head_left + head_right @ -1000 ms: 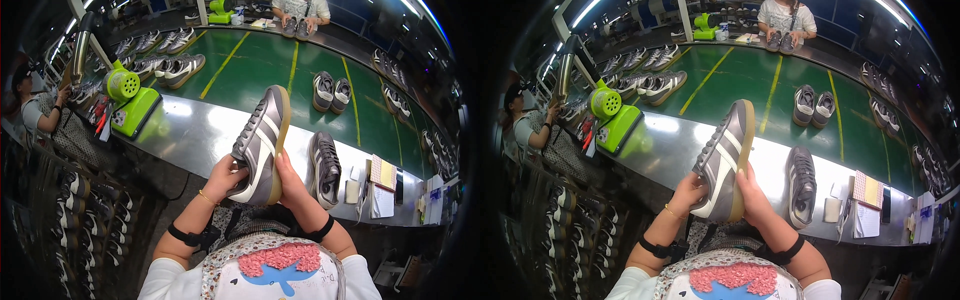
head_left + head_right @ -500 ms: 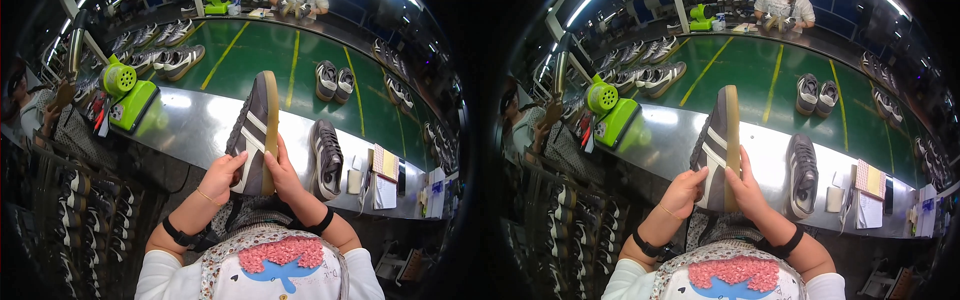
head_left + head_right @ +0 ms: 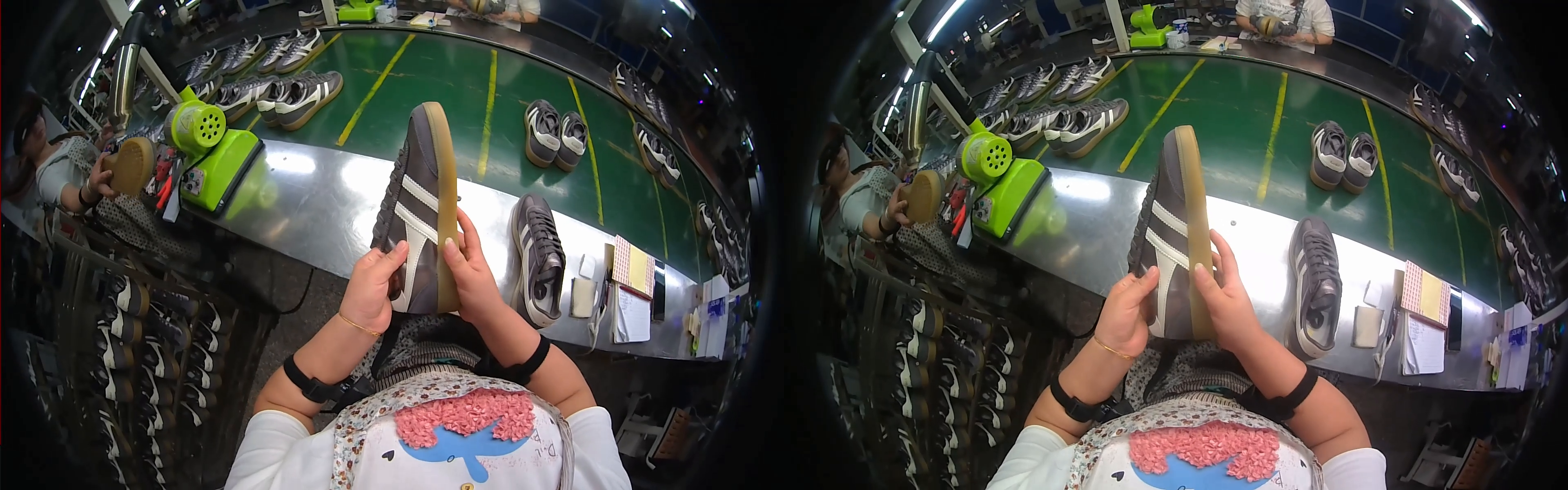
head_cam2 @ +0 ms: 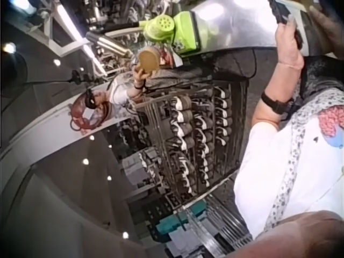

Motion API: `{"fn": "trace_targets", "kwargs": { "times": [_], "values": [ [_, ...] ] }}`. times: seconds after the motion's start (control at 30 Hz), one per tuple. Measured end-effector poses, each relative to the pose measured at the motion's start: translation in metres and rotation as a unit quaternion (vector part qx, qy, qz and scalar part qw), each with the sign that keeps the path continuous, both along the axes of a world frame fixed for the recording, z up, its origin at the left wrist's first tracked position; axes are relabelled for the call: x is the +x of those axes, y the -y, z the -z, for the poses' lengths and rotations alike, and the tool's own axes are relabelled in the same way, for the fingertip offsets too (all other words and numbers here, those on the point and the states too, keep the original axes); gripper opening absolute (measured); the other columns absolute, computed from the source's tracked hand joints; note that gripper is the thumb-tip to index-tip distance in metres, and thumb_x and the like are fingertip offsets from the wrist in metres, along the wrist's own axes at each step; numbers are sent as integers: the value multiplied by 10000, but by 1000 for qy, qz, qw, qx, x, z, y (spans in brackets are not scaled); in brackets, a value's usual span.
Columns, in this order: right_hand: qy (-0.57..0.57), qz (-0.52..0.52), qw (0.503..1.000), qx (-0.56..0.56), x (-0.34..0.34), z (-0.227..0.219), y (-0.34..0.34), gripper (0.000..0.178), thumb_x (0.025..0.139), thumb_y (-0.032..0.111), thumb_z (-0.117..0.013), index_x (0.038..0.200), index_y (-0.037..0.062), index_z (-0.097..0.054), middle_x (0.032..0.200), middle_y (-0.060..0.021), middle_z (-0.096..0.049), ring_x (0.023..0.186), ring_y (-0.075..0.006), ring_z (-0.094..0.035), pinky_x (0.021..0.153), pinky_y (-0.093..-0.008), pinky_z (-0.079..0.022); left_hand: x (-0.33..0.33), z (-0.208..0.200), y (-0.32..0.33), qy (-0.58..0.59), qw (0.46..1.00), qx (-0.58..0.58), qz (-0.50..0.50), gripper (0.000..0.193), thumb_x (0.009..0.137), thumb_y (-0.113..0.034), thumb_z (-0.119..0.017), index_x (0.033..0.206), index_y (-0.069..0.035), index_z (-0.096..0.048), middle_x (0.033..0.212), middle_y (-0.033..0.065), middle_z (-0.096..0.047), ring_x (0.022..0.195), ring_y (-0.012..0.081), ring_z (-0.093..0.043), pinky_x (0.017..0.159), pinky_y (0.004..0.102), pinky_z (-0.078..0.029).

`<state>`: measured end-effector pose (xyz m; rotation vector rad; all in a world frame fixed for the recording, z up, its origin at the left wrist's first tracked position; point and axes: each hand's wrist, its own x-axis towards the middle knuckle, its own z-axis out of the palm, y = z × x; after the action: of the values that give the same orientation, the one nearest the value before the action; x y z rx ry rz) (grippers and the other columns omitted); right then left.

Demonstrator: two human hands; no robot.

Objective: Inspecting manufactured shoes, marking them with a pen, and moving them along the assembly line.

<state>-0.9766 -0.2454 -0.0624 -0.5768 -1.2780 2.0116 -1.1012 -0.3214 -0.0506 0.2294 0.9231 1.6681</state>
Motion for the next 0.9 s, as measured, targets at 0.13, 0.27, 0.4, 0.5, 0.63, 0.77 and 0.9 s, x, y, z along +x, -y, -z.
{"fn": "trace_targets", "kwargs": {
  "times": [0.13,0.27,0.4,0.5,0.63,0.77,0.9],
  "values": [
    [19,3,999,-32,-4,9,-1,595,908,222,-471,1388,92,-144,1288,-139,-335,1150,-196,-376,950,-315,-327,-6,17,-1,-21,999,-29,9,153,866,-201,-568,836,-53,-549,799,12,-591,681,75,-538,617,207,-424],
    [34,6,999,7,-9,17,-2,594,908,221,-471,1388,91,-144,1290,-147,-331,1156,-205,-373,952,-320,-327,-11,21,-1,-35,998,-52,-1,170,858,-220,-581,804,-65,-539,768,8,-583,637,56,-521,577,194,-409],
    [23,-13,1000,3,-10,12,-11,590,904,219,-484,1383,99,-160,1286,-142,-329,1143,-199,-384,942,-310,-341,-15,33,-5,-34,998,-42,9,182,865,-238,-570,805,-69,-542,753,-6,-578,610,55,-514,567,193,-407],
    [12,-8,1000,15,-13,11,-12,597,895,217,-505,1378,104,-173,1279,-137,-331,1137,-197,-386,939,-308,-344,-20,27,-9,-8,999,0,43,291,904,-242,-489,1065,-4,-537,1031,74,-595,953,169,-556,848,307,-420],
    [87,2,995,39,-18,17,-13,630,878,228,-536,1382,125,-171,1294,-148,-331,1162,-225,-371,957,-320,-325,-25,30,-13,7,999,5,37,318,916,-246,-453,1127,-14,-506,1092,82,-573,1002,189,-542,884,337,-416],
    [264,-71,948,161,7,-25,-25,715,847,302,-575,1388,98,-155,1360,-188,-277,1229,-297,-328,985,-378,-309,-38,40,-18,107,993,1,49,365,934,-247,-374,1212,-19,-436,1185,126,-518,1085,242,-503,940,385,-395],
    [354,-46,862,361,52,-87,-86,625,834,315,-570,1336,65,-293,1294,-192,-369,1219,-291,-359,979,-405,-327,-59,50,-8,105,994,8,10,347,926,-202,-395,1209,-5,-438,1190,129,-520,1079,247,-513,938,391,-403]
  ]
}}
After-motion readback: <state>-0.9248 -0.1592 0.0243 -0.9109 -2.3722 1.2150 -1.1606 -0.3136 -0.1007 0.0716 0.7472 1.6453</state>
